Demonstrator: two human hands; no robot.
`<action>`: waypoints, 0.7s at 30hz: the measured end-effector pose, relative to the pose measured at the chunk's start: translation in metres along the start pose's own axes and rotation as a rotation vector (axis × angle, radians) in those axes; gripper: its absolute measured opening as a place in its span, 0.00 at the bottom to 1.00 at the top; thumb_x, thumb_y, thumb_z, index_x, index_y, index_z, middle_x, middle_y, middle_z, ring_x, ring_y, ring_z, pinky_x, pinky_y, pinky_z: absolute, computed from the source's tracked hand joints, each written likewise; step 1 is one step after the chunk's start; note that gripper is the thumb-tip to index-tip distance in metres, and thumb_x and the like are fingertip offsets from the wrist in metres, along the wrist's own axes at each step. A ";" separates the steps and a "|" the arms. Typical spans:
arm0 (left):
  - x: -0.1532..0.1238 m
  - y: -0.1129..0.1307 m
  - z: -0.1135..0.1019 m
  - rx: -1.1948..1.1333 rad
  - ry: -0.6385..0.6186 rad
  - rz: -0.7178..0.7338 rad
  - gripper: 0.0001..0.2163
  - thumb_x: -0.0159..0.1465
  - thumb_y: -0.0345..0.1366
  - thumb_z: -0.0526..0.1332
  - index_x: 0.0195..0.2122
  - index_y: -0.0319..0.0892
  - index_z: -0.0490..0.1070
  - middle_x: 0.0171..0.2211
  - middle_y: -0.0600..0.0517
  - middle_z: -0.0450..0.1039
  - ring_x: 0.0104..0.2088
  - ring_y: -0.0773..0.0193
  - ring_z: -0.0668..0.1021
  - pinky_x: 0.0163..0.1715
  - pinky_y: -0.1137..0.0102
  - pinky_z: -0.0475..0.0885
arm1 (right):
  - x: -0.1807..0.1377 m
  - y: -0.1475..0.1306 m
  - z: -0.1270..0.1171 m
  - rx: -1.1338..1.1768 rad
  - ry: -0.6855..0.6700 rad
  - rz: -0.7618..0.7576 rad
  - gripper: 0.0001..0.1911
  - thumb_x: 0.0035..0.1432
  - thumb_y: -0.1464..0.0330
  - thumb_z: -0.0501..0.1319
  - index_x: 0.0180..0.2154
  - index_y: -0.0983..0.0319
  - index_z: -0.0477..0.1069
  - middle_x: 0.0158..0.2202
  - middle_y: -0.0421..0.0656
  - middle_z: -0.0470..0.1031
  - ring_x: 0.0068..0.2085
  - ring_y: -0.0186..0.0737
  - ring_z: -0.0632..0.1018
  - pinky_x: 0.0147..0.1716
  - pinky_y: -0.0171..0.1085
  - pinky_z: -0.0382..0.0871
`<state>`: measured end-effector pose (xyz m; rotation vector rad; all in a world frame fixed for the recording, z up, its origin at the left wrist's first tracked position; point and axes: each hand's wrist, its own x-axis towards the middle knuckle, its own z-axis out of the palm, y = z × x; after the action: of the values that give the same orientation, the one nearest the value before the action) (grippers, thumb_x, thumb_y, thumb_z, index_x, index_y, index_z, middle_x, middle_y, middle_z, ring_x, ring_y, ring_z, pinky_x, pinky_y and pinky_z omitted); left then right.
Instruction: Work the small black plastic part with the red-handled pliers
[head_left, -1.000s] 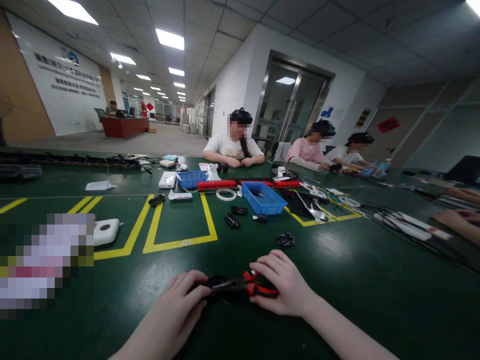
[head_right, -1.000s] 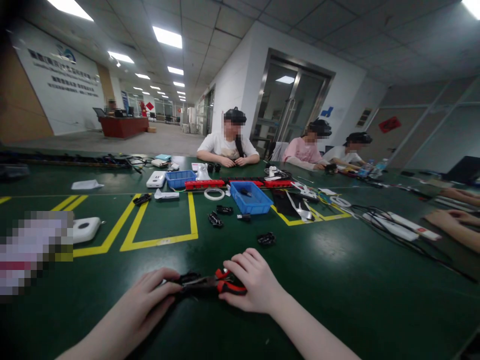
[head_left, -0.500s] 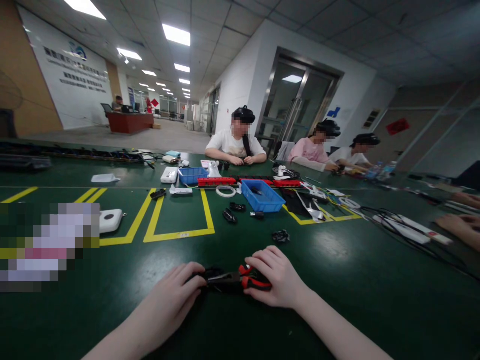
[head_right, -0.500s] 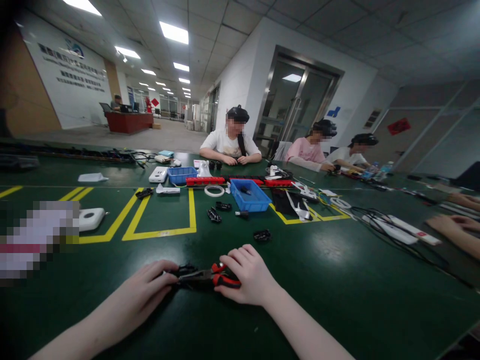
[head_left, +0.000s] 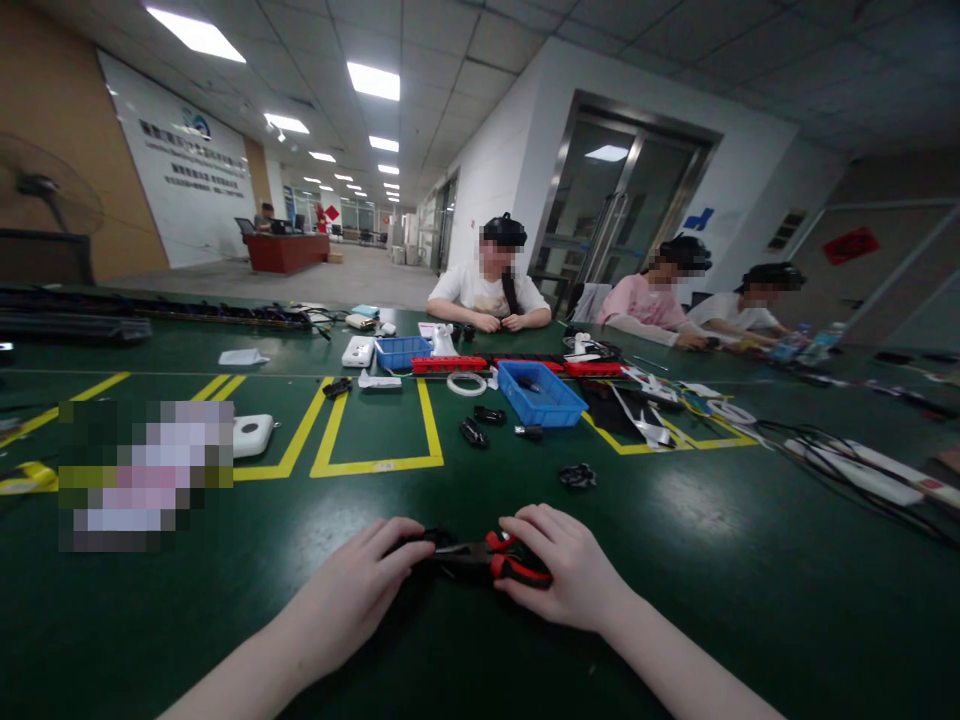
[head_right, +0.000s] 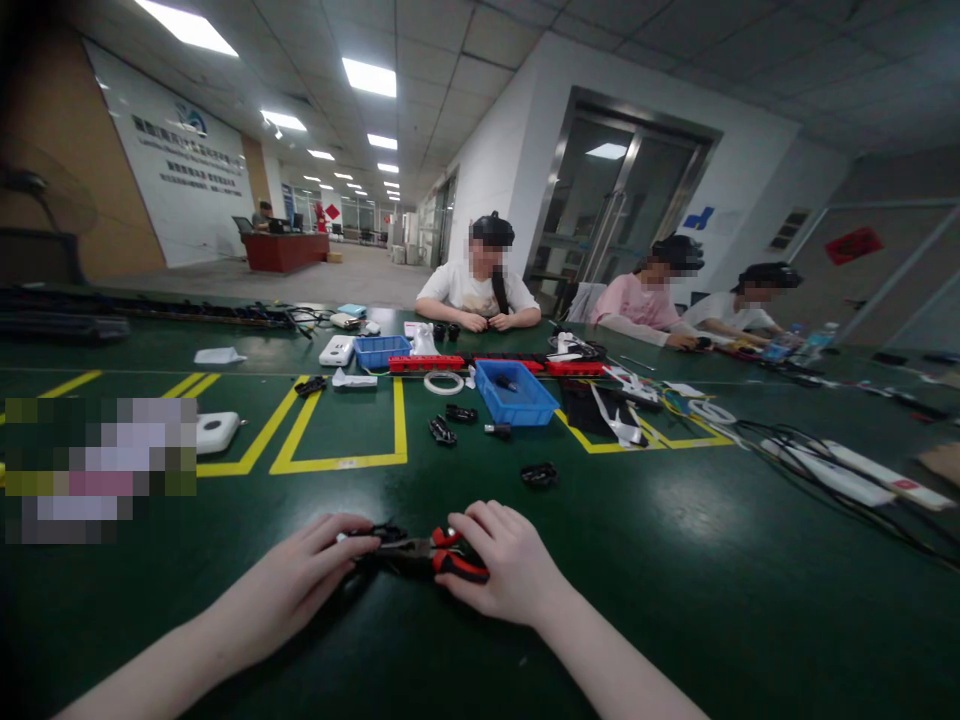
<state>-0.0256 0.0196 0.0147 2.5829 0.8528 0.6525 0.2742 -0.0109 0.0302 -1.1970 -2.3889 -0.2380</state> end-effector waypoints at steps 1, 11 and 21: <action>0.000 0.001 -0.001 0.003 0.000 -0.004 0.20 0.68 0.23 0.50 0.57 0.50 0.67 0.56 0.47 0.68 0.52 0.57 0.74 0.52 0.57 0.75 | 0.000 0.000 0.000 -0.010 0.005 -0.010 0.26 0.53 0.57 0.67 0.50 0.63 0.70 0.42 0.50 0.76 0.39 0.45 0.78 0.38 0.43 0.74; 0.001 0.002 -0.005 0.133 -0.034 0.038 0.21 0.69 0.25 0.51 0.61 0.49 0.64 0.60 0.47 0.66 0.54 0.56 0.73 0.52 0.57 0.74 | 0.002 0.000 -0.001 0.045 0.049 -0.019 0.24 0.54 0.61 0.67 0.51 0.62 0.70 0.46 0.50 0.76 0.43 0.45 0.79 0.40 0.43 0.77; 0.002 -0.001 -0.008 0.193 -0.026 0.071 0.21 0.69 0.27 0.54 0.62 0.49 0.64 0.62 0.45 0.65 0.54 0.55 0.74 0.50 0.57 0.75 | 0.003 0.003 0.007 0.074 0.062 -0.025 0.23 0.57 0.60 0.65 0.52 0.60 0.70 0.47 0.50 0.77 0.43 0.45 0.80 0.39 0.42 0.78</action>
<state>-0.0286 0.0228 0.0217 2.7989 0.8578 0.5802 0.2726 -0.0041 0.0255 -1.1114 -2.3390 -0.1907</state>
